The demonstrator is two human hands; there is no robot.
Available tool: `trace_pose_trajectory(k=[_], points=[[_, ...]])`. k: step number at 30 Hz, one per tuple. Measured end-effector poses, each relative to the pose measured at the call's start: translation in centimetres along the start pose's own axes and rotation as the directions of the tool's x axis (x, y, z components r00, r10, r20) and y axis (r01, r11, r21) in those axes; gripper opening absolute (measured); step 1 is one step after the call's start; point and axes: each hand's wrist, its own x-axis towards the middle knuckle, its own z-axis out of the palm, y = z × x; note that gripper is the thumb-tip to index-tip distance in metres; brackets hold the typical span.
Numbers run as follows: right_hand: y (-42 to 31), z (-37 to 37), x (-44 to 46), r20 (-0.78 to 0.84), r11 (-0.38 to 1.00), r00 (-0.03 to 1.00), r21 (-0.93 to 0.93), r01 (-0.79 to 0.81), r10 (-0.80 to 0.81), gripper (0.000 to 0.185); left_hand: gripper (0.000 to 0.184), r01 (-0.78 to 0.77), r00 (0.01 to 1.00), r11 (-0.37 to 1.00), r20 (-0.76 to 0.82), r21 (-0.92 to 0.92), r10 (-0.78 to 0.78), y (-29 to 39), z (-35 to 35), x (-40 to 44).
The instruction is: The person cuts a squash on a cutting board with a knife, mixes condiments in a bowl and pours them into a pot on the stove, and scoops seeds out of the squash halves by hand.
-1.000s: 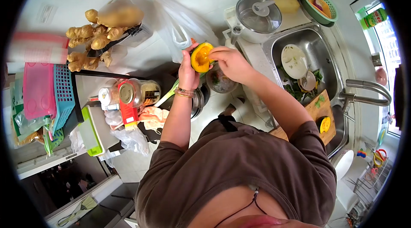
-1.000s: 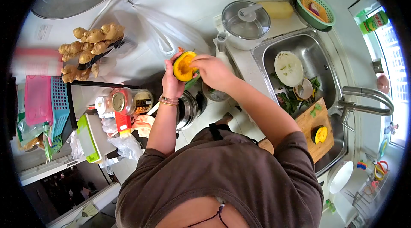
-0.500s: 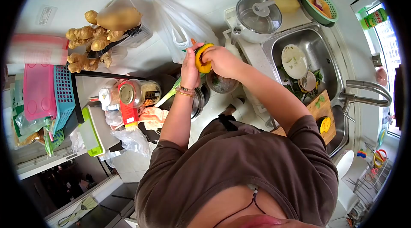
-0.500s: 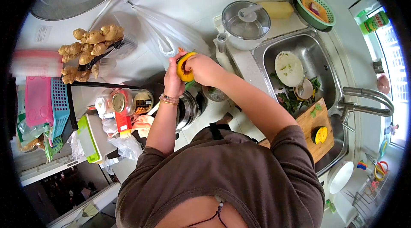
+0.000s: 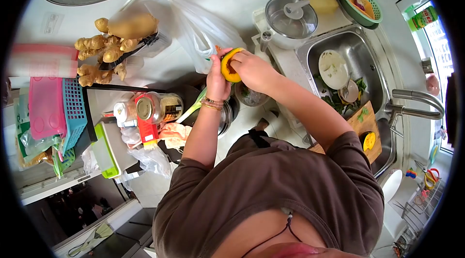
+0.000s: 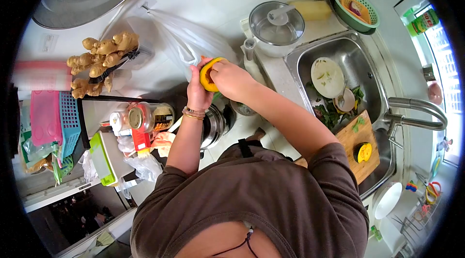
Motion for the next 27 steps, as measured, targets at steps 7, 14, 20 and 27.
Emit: trace_pose_trajectory(k=[7,14,20,27], points=[[0.0,-3.3,0.5,0.321,0.558,0.799,0.584,-0.590,0.508,0.018,0.059,0.042,0.999,0.998,0.028,-0.054,-0.040,0.2,1.0,-0.7],[-0.1,-2.0,-0.8,-0.012,0.860,0.935,0.396,-0.322,0.355,0.018,0.060,0.000,0.999,0.996,0.033,-0.084,0.003,0.2,1.1,-0.6],[-1.0,-1.6,-0.4,0.050,0.956,0.961,0.107,-0.274,0.271,0.016,0.059,-0.099,0.994,0.993,0.042,0.059,0.096,-1.0,1.0,0.0],[-0.5,-2.3,-0.3,0.270,0.426,0.816,0.745,-0.513,0.511,0.025,0.058,-0.130,0.990,0.991,0.046,-0.015,0.130,-0.4,1.7,-0.1]])
